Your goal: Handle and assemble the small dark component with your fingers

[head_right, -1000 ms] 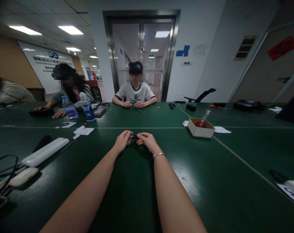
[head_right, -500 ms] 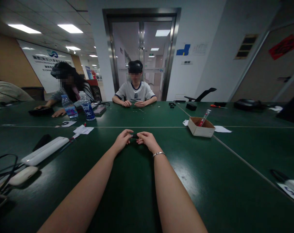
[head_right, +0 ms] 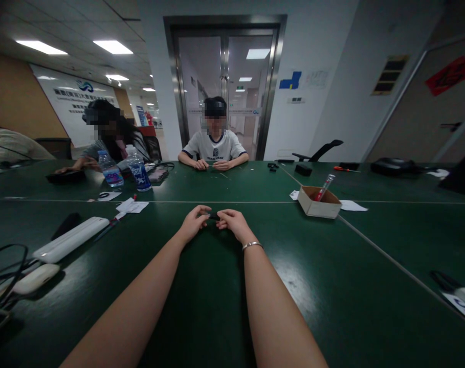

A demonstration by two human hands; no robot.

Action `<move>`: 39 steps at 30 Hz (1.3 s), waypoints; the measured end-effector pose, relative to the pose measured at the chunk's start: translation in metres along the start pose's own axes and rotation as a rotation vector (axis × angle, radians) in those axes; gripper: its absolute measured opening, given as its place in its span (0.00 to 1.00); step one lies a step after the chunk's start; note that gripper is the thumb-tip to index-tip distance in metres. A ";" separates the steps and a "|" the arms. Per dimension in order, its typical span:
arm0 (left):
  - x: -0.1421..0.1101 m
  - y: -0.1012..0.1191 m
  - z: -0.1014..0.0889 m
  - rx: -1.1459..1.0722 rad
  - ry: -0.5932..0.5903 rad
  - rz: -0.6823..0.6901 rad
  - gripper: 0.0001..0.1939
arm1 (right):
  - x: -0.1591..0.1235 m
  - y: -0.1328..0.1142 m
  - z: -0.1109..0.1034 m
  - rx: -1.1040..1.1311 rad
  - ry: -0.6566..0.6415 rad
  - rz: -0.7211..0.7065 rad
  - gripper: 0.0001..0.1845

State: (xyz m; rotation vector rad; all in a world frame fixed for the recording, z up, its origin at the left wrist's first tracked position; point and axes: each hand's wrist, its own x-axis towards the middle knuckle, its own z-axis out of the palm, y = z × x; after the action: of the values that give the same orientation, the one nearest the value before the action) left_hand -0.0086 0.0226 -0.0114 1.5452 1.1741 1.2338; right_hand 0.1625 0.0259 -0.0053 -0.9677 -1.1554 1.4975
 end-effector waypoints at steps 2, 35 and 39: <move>-0.001 0.001 0.000 -0.003 0.003 0.001 0.13 | 0.000 0.000 0.000 0.002 -0.002 -0.003 0.05; -0.012 0.006 0.006 0.187 -0.175 0.044 0.15 | -0.007 0.008 0.011 -0.180 -0.051 -0.117 0.26; -0.047 0.048 -0.038 0.409 -0.249 0.014 0.33 | -0.025 -0.001 -0.009 -0.236 -0.112 -0.067 0.30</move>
State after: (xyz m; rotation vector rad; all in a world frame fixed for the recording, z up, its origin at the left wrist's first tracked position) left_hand -0.0421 -0.0329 0.0312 1.9441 1.3028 0.8084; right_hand 0.1768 0.0037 -0.0061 -1.0016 -1.4565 1.3980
